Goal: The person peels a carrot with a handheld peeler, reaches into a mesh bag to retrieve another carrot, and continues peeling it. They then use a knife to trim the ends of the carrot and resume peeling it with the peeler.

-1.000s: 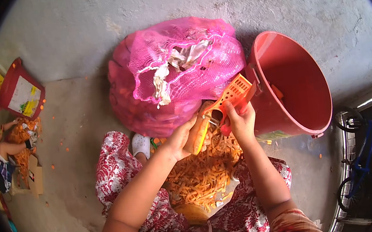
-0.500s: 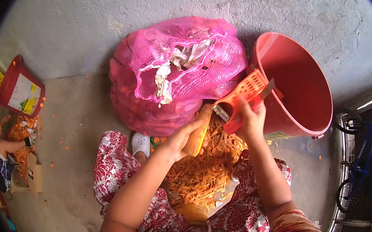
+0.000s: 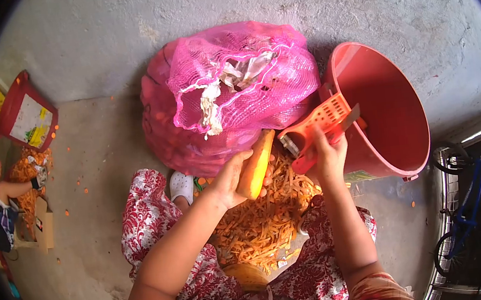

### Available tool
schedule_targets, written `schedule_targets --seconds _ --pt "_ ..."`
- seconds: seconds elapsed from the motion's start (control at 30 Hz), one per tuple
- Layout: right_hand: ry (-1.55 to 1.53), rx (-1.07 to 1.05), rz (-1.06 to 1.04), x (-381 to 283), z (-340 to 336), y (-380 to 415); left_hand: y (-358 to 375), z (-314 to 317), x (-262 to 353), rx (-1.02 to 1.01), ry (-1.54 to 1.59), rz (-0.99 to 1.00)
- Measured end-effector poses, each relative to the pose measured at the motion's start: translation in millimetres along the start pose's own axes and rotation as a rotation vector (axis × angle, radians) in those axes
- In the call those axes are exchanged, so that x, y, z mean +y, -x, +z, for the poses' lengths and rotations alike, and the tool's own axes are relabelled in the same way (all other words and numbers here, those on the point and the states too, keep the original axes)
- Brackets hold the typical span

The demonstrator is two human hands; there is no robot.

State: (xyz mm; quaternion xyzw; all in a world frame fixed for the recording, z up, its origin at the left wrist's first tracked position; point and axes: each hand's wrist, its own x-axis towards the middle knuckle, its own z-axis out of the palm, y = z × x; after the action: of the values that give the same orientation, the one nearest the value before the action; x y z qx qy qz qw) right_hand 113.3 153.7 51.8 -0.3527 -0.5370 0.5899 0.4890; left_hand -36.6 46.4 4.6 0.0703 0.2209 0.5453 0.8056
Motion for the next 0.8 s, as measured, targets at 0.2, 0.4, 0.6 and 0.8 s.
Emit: schedule_targets --seconds 0.2,0.4,0.6,0.8 --pt "0.021 -0.378 0.156 -4 22 35 -1 3 -7 -0.020 -0.012 0.114" --pt "0.069 -0.426 -0.146 14 30 43 -8 23 -11 0.152 0.178 0.173" --pt "0.224 -0.589 0.047 -6 22 46 -5 23 -9 0.167 -0.020 0.110" --pt "0.117 0.028 -0.086 8 -2 -4 -4 5 -22 0.013 -0.085 -0.132"
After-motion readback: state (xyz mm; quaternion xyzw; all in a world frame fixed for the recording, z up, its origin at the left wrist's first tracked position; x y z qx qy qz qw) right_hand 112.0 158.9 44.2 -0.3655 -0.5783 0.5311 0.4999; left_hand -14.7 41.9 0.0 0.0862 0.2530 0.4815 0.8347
